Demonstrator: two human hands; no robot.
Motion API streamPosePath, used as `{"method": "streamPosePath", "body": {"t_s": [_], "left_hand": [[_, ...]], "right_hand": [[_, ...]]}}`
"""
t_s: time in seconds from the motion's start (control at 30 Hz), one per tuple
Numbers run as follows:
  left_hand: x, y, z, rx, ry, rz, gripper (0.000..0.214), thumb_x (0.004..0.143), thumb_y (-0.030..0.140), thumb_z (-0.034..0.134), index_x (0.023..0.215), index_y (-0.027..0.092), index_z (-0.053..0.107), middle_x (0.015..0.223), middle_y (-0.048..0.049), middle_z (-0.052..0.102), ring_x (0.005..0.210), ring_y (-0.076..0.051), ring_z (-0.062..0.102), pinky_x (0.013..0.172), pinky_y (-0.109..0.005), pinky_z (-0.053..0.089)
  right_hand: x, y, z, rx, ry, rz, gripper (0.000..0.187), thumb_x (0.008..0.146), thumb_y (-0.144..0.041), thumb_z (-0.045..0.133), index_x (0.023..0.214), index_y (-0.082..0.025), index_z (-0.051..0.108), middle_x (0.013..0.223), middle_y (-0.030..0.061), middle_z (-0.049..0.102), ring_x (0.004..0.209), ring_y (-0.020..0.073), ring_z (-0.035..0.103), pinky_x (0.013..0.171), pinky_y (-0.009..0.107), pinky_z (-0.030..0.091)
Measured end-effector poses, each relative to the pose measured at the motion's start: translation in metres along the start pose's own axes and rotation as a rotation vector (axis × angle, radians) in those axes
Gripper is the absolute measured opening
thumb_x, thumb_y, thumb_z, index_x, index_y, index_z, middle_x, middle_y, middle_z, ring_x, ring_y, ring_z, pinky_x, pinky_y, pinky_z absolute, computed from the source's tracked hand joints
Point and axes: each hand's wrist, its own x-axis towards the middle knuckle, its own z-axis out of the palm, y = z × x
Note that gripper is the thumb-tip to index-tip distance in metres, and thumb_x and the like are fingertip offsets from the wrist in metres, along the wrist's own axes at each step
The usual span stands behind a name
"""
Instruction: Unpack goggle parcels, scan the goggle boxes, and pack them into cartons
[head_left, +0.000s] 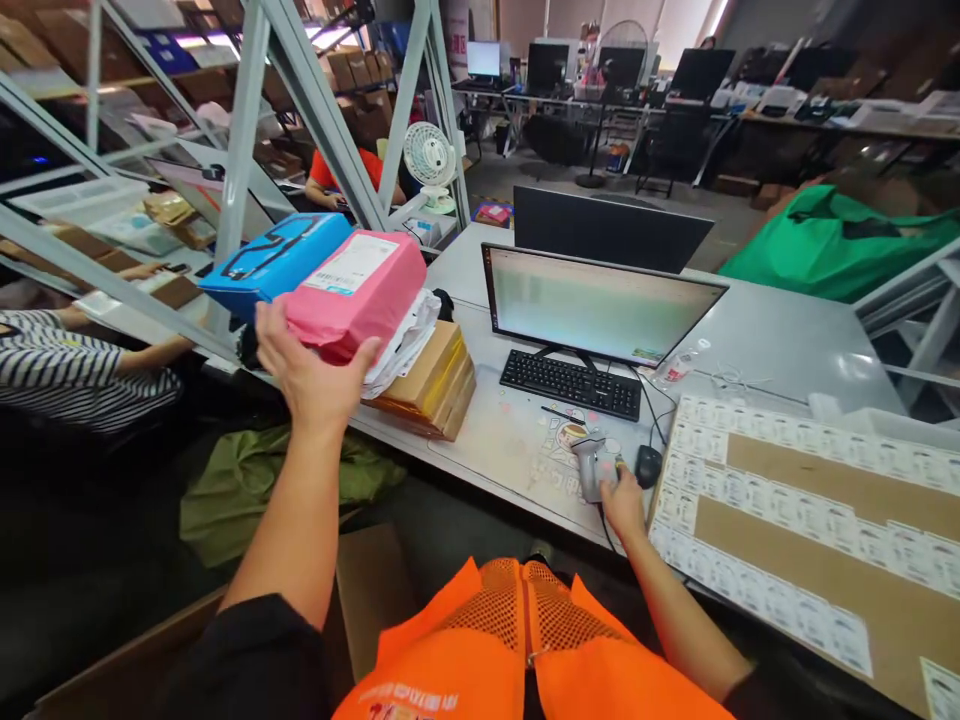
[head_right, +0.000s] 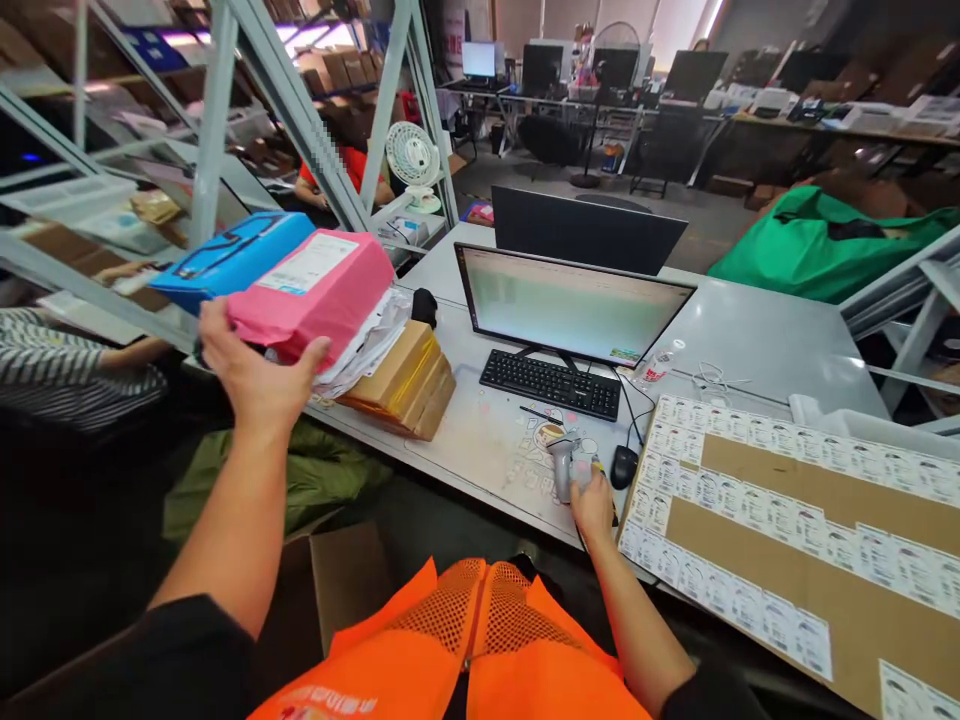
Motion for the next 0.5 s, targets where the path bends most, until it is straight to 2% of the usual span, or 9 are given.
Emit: {"method": "streamPosePath", "body": {"t_s": [0.03, 0.1, 0.17, 0.27, 0.37, 0.5], "left_hand": [[0.003, 0.000, 0.010, 0.040, 0.002, -0.007, 0.104, 0.087, 0.045, 0.091, 0.164, 0.015, 0.028, 0.176, -0.0215, 0.022, 0.166, -0.039, 0.018, 0.133, -0.069, 0.019], [0.002, -0.001, 0.024, 0.118, 0.068, -0.044, 0.095, 0.087, 0.044, 0.091, 0.159, 0.016, 0.037, 0.176, -0.0213, 0.022, 0.166, -0.040, 0.021, 0.132, -0.070, 0.017], [0.000, -0.004, 0.029, 0.130, 0.089, -0.074, 0.089, 0.087, 0.044, 0.091, 0.155, 0.015, 0.041, 0.176, -0.0222, 0.022, 0.166, -0.040, 0.021, 0.131, -0.070, 0.017], [0.003, -0.007, 0.025, 0.099, 0.077, -0.141, 0.088, 0.086, 0.044, 0.091, 0.152, 0.013, 0.041, 0.170, -0.0212, 0.032, 0.165, -0.039, 0.020, 0.131, -0.072, 0.012], [0.010, -0.009, 0.020, 0.038, 0.055, -0.150, 0.095, 0.083, 0.046, 0.094, 0.152, 0.012, 0.039, 0.159, -0.0176, 0.044, 0.159, -0.036, 0.029, 0.132, -0.070, 0.011], [0.020, -0.003, 0.016, 0.055, 0.028, -0.112, 0.097, 0.080, 0.048, 0.096, 0.152, 0.011, 0.042, 0.153, -0.0161, 0.047, 0.151, -0.034, 0.036, 0.132, -0.065, 0.019]], "right_hand": [[0.004, -0.005, 0.002, -0.035, -0.072, 0.027, 0.067, 0.102, -0.038, 0.047, 0.159, -0.003, 0.044, 0.148, 0.0287, 0.061, 0.137, 0.0386, 0.061, 0.113, 0.044, 0.046], [0.006, -0.013, 0.008, -0.084, -0.201, 0.065, 0.070, 0.105, -0.042, 0.048, 0.163, -0.004, 0.039, 0.142, 0.0280, 0.066, 0.129, 0.0387, 0.067, 0.106, 0.044, 0.049], [0.004, -0.017, 0.015, -0.138, -0.262, 0.061, 0.072, 0.106, -0.045, 0.049, 0.163, -0.002, 0.037, 0.133, 0.0272, 0.070, 0.127, 0.0390, 0.068, 0.105, 0.043, 0.049], [0.002, -0.021, 0.024, -0.237, -0.261, 0.034, 0.076, 0.105, -0.048, 0.052, 0.160, 0.002, 0.038, 0.129, 0.0277, 0.072, 0.134, 0.0399, 0.063, 0.109, 0.043, 0.047], [0.006, -0.027, 0.032, -0.253, -0.232, 0.045, 0.079, 0.103, -0.045, 0.054, 0.161, 0.004, 0.035, 0.132, 0.0284, 0.071, 0.133, 0.0393, 0.063, 0.111, 0.043, 0.046], [0.014, -0.038, 0.044, -0.174, -0.204, 0.104, 0.079, 0.101, -0.031, 0.054, 0.165, 0.005, 0.024, 0.143, 0.0301, 0.065, 0.133, 0.0372, 0.064, 0.112, 0.042, 0.046]]}}
